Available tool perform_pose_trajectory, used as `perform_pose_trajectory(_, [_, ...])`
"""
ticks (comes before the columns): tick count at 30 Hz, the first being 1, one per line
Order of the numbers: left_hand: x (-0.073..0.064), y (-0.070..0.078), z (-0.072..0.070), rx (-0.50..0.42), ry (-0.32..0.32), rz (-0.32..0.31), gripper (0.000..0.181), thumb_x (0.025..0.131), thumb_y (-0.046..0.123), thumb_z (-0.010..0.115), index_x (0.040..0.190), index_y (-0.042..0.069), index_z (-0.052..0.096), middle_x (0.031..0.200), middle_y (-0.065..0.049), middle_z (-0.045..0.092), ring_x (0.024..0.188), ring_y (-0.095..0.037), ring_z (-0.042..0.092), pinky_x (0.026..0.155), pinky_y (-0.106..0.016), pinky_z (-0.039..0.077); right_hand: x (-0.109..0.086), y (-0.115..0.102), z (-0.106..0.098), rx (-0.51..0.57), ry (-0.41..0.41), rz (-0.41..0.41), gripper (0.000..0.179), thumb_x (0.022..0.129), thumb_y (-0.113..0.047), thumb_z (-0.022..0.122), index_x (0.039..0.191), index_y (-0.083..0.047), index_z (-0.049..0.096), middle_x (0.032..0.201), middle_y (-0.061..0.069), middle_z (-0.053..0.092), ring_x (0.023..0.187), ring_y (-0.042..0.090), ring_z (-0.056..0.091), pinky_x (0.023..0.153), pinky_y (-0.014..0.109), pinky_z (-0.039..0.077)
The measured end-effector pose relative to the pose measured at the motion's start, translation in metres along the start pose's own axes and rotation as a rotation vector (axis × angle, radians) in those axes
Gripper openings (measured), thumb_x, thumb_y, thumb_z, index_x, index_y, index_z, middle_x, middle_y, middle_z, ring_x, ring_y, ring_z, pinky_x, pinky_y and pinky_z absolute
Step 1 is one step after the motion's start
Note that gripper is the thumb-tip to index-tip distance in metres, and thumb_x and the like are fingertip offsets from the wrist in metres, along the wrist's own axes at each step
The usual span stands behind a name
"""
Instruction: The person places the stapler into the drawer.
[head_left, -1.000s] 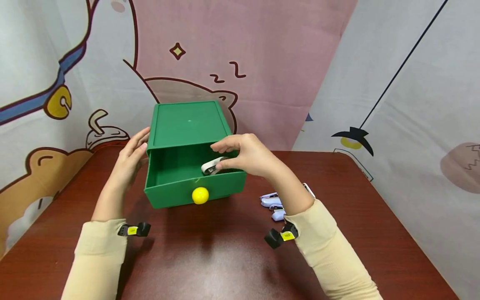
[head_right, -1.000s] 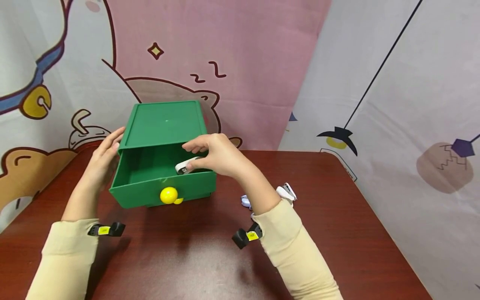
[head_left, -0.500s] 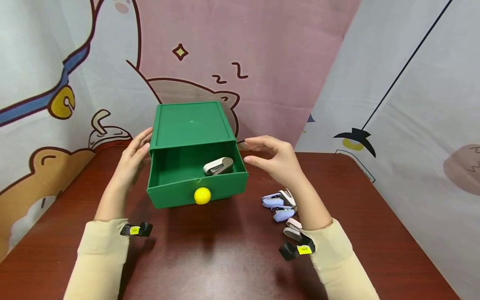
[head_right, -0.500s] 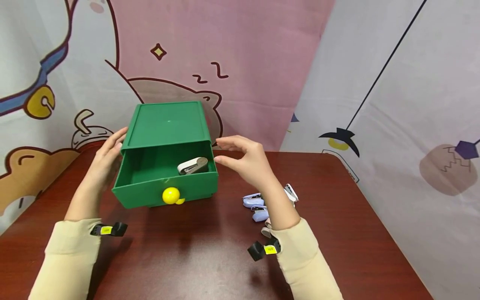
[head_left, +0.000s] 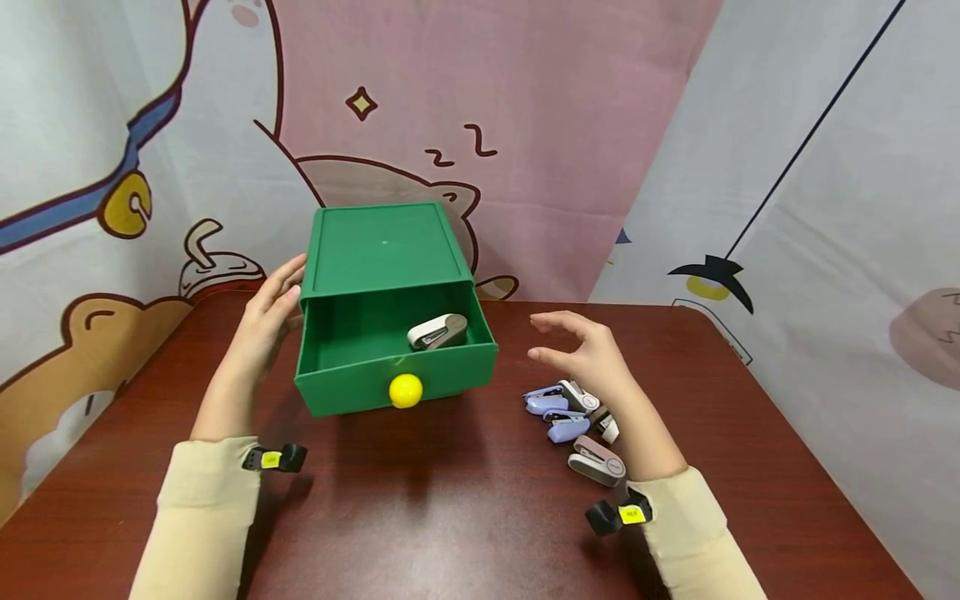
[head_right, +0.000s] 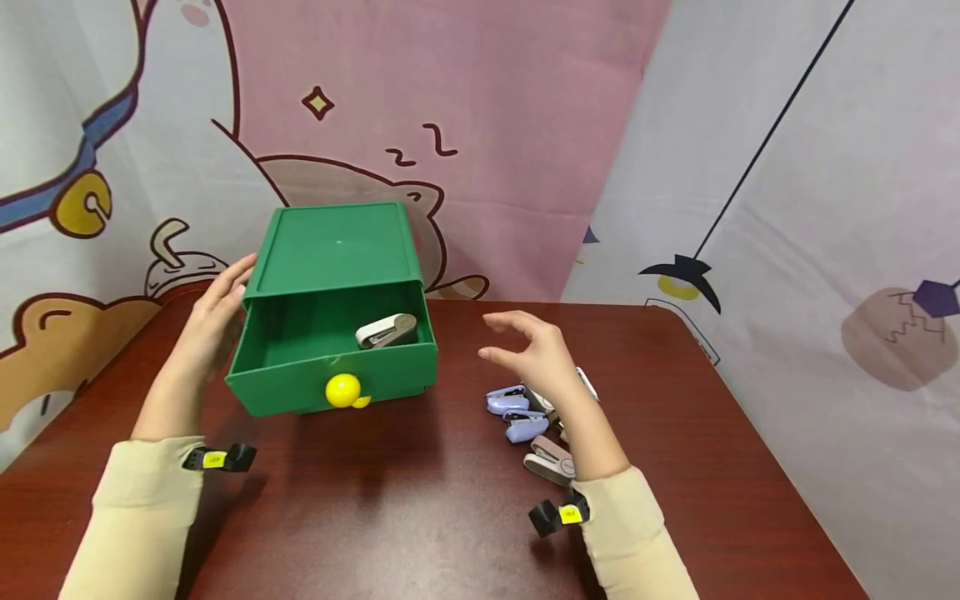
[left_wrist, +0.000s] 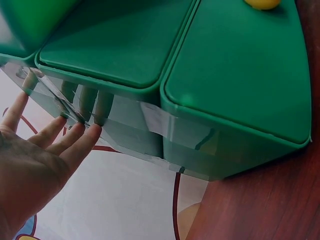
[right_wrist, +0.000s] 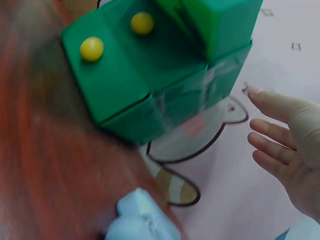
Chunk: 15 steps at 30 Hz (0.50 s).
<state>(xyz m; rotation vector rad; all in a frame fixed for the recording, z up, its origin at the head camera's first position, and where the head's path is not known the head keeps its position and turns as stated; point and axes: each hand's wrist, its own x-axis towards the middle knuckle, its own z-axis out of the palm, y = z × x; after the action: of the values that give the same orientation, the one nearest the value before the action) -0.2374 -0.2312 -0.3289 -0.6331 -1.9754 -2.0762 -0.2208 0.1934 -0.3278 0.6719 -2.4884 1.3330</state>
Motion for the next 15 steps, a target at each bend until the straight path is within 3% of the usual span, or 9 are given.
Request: perform_pose_trajectory(15, [0.000,0.001,0.000,0.005,0.010,-0.013,0.048,0.103,0.020,0.044,0.150,0.014,0.035,0.149,-0.015,0.031,0.123,-0.022,0.042,0.088,-0.027,0.043,-0.023,0.061,0.009,0.021,-0.214,0.090,0.046,0.080,-0.020,0.080,0.122,-0.009,0.065,0.118,0.013,0.064,0.110,0.032,0.057,0.090,0.055,0.043])
